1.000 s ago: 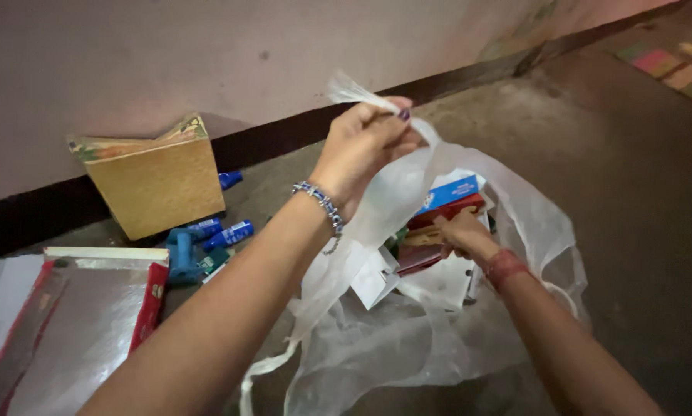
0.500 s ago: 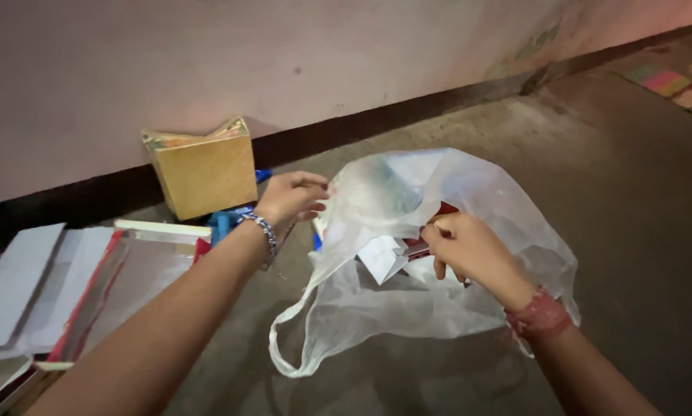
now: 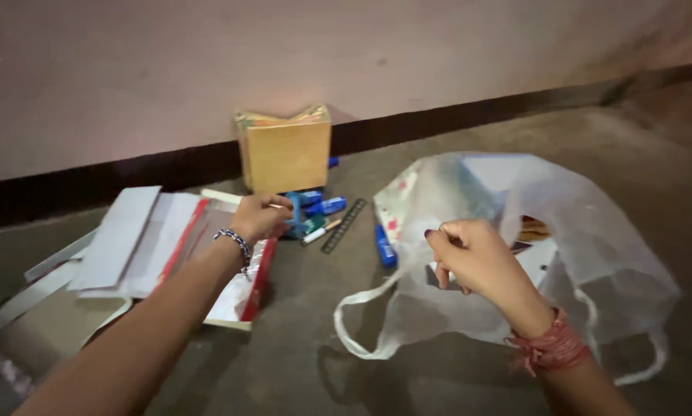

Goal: The person sits on the floor and packs various cardboard boxes into a white plastic bag. They pick up boxes of different sizes and colors, fold them, and place them into the bag one by one. The workspace includes scattered boxes, a glue gun, and other small items on the floor.

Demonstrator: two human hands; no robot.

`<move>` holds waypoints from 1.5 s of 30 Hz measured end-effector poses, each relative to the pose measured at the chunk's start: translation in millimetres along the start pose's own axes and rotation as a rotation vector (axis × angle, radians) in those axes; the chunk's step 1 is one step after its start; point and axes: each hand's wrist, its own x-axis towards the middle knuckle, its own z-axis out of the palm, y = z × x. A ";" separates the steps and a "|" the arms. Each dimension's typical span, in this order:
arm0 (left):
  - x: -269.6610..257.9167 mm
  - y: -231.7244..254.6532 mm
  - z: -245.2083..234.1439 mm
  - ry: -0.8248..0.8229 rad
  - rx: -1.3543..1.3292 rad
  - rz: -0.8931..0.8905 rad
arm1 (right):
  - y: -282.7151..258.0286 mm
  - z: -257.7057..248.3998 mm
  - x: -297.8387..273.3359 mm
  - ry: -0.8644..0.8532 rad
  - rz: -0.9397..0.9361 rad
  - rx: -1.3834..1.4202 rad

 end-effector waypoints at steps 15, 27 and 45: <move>-48.1 -82.7 -108.9 0.230 0.074 -0.027 | 10.6 132.6 75.1 -0.211 0.017 0.057; -106.5 -110.9 -145.9 0.527 0.800 0.301 | 73.6 254.1 100.0 -0.360 -0.108 0.178; -109.2 -140.6 -127.6 0.512 0.897 -0.126 | 107.8 288.5 61.6 -0.440 0.168 0.170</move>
